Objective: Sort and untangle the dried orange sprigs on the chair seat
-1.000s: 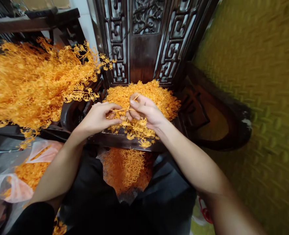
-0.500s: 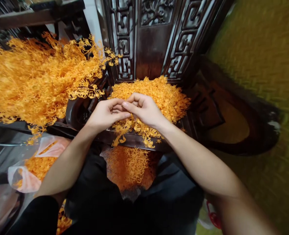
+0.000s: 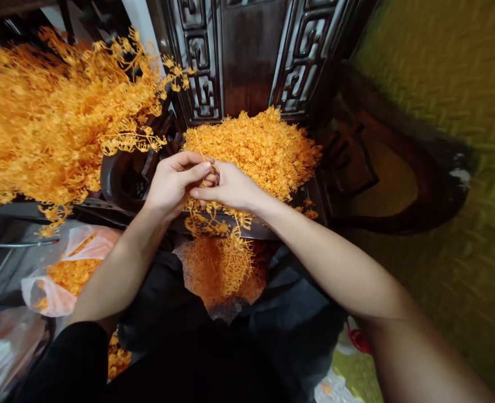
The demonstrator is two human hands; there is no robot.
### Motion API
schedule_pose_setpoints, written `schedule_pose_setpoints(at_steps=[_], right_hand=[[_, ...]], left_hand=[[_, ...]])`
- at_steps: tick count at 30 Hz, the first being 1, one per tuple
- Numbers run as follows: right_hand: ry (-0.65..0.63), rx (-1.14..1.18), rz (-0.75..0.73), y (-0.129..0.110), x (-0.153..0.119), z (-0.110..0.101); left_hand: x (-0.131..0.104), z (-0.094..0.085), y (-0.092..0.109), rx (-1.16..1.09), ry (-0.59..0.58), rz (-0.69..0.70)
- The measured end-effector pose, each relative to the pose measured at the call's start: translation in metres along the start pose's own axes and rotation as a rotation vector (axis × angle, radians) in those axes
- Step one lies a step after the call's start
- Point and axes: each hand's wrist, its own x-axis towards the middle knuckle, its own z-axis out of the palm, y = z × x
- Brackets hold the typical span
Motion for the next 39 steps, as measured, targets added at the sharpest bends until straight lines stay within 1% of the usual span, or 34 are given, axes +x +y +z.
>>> schedule_pose_setpoints(at_steps=[3,6,8,9,12,14,16,18,20,23,27,29,31,33,34,35,37,39], right_hand=[[-0.047,-0.074,0.047,-0.005,-0.006,-0.001],[-0.007,-0.128,0.043,-0.008,-0.010,-0.003],[0.003,-0.111,0.054,-0.006,-0.011,-0.005],[-0.012,-0.077,0.067,-0.005,-0.011,-0.006],[-0.071,0.117,0.129,0.000,-0.011,-0.009],[-0.050,0.256,0.182,0.002,-0.012,-0.008],[-0.006,0.309,0.240,0.005,-0.013,-0.005],[-0.012,0.265,0.277,0.008,-0.015,-0.001],[-0.008,0.195,0.276,0.012,-0.015,0.004],[0.060,0.217,0.269,0.015,-0.015,0.012],[0.029,0.369,0.298,0.014,-0.016,0.025],[0.106,0.406,0.263,0.012,-0.017,0.031],[0.240,0.421,0.195,0.011,-0.017,0.037],[0.321,0.446,0.154,0.008,-0.017,0.041],[0.316,0.471,0.162,0.007,-0.018,0.041],[0.285,0.496,0.183,0.006,-0.018,0.042],[0.182,0.538,0.237,0.004,-0.018,0.041],[0.116,0.569,0.263,0.003,-0.019,0.040]], left_hand=[[0.000,-0.005,0.002,0.096,0.110,0.069],[0.005,-0.014,0.000,0.137,0.241,0.119],[0.010,-0.019,-0.003,0.093,0.293,0.086],[0.012,-0.021,-0.005,0.049,0.316,0.059],[0.015,-0.023,-0.009,-0.131,0.373,-0.029],[0.014,-0.021,-0.008,-0.231,0.376,-0.081],[0.011,-0.016,-0.005,-0.289,0.341,-0.119],[0.008,-0.010,-0.002,-0.323,0.304,-0.139],[0.006,-0.003,0.000,-0.348,0.285,-0.151],[0.005,0.007,-0.002,-0.349,0.290,-0.100],[0.005,0.018,-0.009,-0.337,0.319,0.020],[0.006,0.023,-0.014,-0.361,0.348,0.071],[0.006,0.025,-0.016,-0.377,0.379,0.110],[0.006,0.026,-0.015,-0.389,0.391,0.101],[0.006,0.025,-0.014,-0.397,0.388,0.080],[0.006,0.025,-0.011,-0.408,0.383,0.057],[0.004,0.025,-0.007,-0.422,0.370,0.020],[0.002,0.025,-0.003,-0.424,0.369,-0.010]])
